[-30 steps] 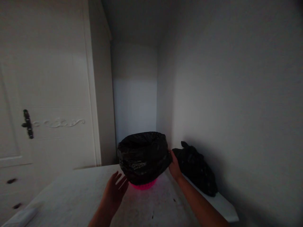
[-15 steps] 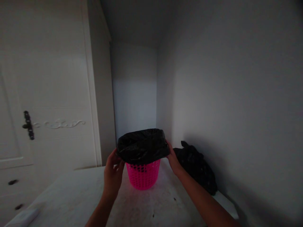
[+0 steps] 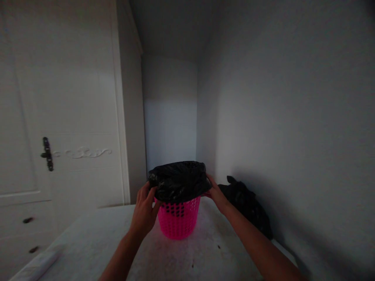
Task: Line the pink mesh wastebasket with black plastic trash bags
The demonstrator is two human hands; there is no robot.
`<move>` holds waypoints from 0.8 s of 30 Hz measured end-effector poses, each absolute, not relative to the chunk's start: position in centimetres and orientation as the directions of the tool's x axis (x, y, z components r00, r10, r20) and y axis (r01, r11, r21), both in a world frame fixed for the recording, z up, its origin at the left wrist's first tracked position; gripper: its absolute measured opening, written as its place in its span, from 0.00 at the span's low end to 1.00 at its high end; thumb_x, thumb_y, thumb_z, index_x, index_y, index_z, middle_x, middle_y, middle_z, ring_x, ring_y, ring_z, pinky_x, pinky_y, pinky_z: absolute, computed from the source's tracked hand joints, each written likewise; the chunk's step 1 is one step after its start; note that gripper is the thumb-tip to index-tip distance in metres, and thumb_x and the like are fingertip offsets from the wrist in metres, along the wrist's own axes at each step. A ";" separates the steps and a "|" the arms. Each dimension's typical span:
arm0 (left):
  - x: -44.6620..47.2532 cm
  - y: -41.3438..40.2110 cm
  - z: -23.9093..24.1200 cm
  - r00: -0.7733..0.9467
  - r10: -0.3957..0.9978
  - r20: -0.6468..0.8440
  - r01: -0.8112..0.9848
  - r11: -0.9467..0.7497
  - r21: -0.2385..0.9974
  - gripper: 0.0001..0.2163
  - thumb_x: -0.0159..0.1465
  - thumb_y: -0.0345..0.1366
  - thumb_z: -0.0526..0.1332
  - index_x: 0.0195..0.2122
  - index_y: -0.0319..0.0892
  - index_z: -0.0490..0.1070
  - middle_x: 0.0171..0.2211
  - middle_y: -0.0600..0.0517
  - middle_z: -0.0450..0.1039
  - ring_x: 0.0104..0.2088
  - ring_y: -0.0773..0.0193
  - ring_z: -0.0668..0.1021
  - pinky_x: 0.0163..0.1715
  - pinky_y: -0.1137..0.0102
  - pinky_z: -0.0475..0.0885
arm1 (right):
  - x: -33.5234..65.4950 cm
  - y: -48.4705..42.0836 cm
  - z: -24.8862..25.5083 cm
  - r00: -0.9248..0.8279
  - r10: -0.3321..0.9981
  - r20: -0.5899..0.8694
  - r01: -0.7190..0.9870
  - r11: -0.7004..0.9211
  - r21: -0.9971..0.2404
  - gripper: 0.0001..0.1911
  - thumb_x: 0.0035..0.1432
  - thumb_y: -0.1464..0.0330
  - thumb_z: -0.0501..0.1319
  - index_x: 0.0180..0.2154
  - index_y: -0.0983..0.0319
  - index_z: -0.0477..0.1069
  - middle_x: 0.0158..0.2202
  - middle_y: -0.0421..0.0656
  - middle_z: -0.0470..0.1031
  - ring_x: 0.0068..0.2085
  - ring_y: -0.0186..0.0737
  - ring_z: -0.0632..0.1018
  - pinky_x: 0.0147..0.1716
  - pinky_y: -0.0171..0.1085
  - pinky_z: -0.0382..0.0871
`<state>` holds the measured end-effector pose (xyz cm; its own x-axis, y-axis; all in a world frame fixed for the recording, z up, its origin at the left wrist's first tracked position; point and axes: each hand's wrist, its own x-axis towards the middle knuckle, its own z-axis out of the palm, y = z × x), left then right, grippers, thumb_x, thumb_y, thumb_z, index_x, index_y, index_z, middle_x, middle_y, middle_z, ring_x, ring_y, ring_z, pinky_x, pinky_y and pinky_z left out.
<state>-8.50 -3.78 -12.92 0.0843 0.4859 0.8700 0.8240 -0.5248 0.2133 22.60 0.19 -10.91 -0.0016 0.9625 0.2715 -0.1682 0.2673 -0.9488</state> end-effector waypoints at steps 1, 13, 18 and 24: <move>-9.0 -3.7 -12.8 0.122 0.490 0.863 0.831 -0.526 0.181 0.19 0.72 0.40 0.56 0.61 0.42 0.71 0.64 0.36 0.67 0.64 0.43 0.72 0.63 0.44 0.73 | 22.7 -0.1 -10.5 -0.021 0.966 0.257 -0.161 0.250 -0.955 0.46 0.48 0.57 0.72 0.68 0.48 0.63 0.55 0.42 0.83 0.48 0.51 0.85 0.53 0.53 0.79; -7.1 -5.6 -5.1 -0.006 0.682 0.732 0.925 -0.274 0.263 0.23 0.74 0.48 0.50 0.30 0.45 0.80 0.38 0.44 0.81 0.42 0.49 0.82 0.49 0.55 0.75 | 22.9 0.2 -8.0 0.019 0.968 0.251 0.097 0.248 -0.964 0.21 0.57 0.53 0.63 0.48 0.55 0.79 0.44 0.45 0.84 0.46 0.51 0.83 0.45 0.51 0.77; -6.6 -4.3 -4.4 -0.170 0.648 0.743 0.818 -0.328 0.473 0.21 0.68 0.51 0.56 0.50 0.43 0.80 0.47 0.41 0.79 0.54 0.45 0.79 0.58 0.49 0.73 | 23.0 2.6 -7.7 0.179 0.951 0.252 0.044 0.248 -0.968 0.22 0.54 0.53 0.65 0.47 0.57 0.78 0.40 0.44 0.84 0.38 0.45 0.83 0.37 0.42 0.74; -6.1 -3.2 -5.7 -0.258 0.755 0.603 0.643 -0.332 0.690 0.31 0.63 0.58 0.61 0.58 0.38 0.74 0.56 0.36 0.71 0.58 0.43 0.78 0.60 0.46 0.73 | 22.9 6.2 -5.5 0.113 0.959 0.261 0.028 0.260 -0.965 0.24 0.47 0.55 0.66 0.45 0.60 0.78 0.35 0.42 0.83 0.34 0.41 0.80 0.37 0.41 0.72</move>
<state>-6.15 -3.20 -5.66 -0.2576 0.7547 0.6034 0.6427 -0.3324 0.6902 22.87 6.21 -5.53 0.1133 0.9586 0.2614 0.0284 0.2599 -0.9652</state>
